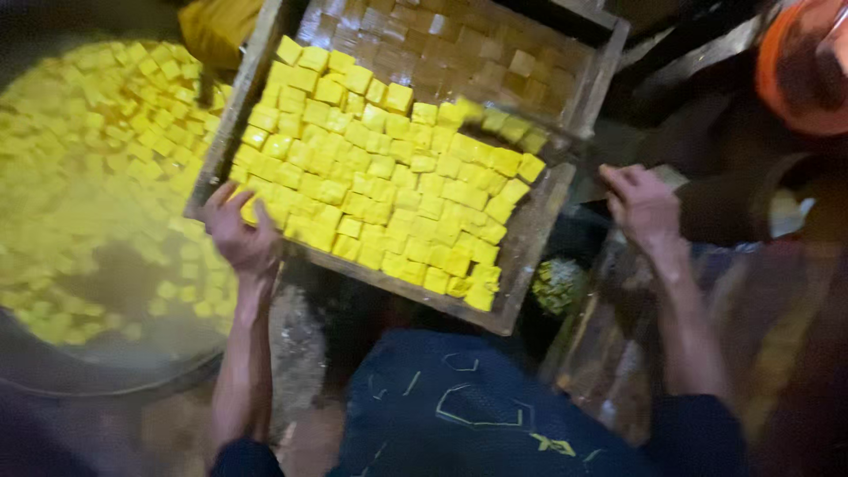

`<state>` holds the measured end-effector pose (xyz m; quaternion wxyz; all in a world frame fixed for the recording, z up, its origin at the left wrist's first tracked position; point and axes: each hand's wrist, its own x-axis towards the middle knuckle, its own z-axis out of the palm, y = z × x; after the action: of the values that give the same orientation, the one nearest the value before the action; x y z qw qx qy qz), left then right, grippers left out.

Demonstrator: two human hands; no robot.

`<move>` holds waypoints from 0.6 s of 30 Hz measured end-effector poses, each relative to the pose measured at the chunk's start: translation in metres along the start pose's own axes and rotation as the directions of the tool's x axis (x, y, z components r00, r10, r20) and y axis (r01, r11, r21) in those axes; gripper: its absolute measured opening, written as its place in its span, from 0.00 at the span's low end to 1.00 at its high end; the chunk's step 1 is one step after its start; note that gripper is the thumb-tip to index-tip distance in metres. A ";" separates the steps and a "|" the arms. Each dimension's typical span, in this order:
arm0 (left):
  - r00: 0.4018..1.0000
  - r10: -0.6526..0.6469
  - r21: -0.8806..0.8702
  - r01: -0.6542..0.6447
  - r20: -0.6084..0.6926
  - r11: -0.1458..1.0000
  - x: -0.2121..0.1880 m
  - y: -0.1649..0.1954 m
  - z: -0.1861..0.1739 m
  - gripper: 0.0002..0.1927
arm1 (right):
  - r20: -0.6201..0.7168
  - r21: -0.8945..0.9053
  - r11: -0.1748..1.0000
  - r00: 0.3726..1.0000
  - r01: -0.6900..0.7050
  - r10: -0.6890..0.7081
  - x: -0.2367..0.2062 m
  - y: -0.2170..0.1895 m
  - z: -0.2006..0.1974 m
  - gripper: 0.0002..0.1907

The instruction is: The person stands over a large round vat of hot yellow liquid filled with cubed tofu and uses a slotted skimmer to scoop cubes from the vat. They transfer the scooped cubes into a square bamboo tray beside the vat and arrange them in rows, repeating the scooping and tray-filling cycle.

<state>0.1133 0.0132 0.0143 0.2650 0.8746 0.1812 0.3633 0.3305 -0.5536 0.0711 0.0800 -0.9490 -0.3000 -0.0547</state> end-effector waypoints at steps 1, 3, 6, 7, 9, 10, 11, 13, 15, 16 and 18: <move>0.999 0.023 -0.045 -0.021 0.033 0.999 0.006 0.020 0.018 0.09 | -0.016 -0.024 0.999 0.999 0.043 -0.044 0.000 0.000 -0.001 0.21; 0.993 0.057 -0.173 -0.039 0.099 0.984 0.018 0.055 0.061 0.10 | -0.021 0.029 0.999 1.000 0.014 -0.013 -0.001 -0.001 -0.004 0.21; 0.967 0.124 -0.349 -0.040 0.221 0.936 0.031 0.096 0.134 0.11 | -0.035 0.031 0.999 0.999 -0.025 0.026 -0.004 -0.004 -0.017 0.21; 0.954 0.180 -0.349 -0.089 0.238 0.933 0.035 0.108 0.159 0.13 | -0.049 0.015 0.999 0.998 -0.034 0.034 -0.004 -0.006 -0.023 0.21; 0.913 0.248 -0.344 -0.131 0.324 0.930 0.046 0.128 0.205 0.15 | -0.042 -0.112 0.989 0.995 -0.092 0.087 -0.004 -0.005 -0.041 0.20; 0.882 0.256 -0.338 -0.119 0.396 0.934 0.049 0.138 0.225 0.16 | -0.037 -0.174 0.977 0.992 -0.121 0.117 -0.005 -0.007 -0.050 0.19; 0.848 0.298 -0.337 -0.152 0.438 0.929 0.055 0.147 0.245 0.18 | 0.004 -0.244 0.960 0.990 -0.137 0.143 -0.007 -0.010 -0.059 0.19; 0.814 0.412 -0.349 -0.278 0.408 0.895 0.064 0.164 0.279 0.21 | 0.075 -0.387 0.909 0.976 -0.158 0.202 -0.012 -0.014 -0.079 0.20; 0.790 0.550 -0.343 -0.455 0.270 0.822 0.066 0.176 0.300 0.23 | 0.188 -0.430 0.885 0.941 -0.178 0.281 -0.013 -0.019 -0.091 0.20; 0.737 0.533 -0.288 -0.449 0.417 0.846 0.066 0.181 0.304 0.19 | 0.239 -0.453 0.872 0.917 -0.184 0.318 -0.013 -0.020 -0.096 0.20; 0.587 0.430 -0.165 -0.450 0.686 0.878 0.064 0.184 0.304 0.12 | 0.356 -0.418 0.889 0.867 -0.186 0.348 -0.014 -0.020 -0.107 0.24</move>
<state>0.4019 -0.2007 -0.0230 0.2037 0.9659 -0.1510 0.0528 0.3011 -0.5649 0.1760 -0.1601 -0.9685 -0.1575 0.1075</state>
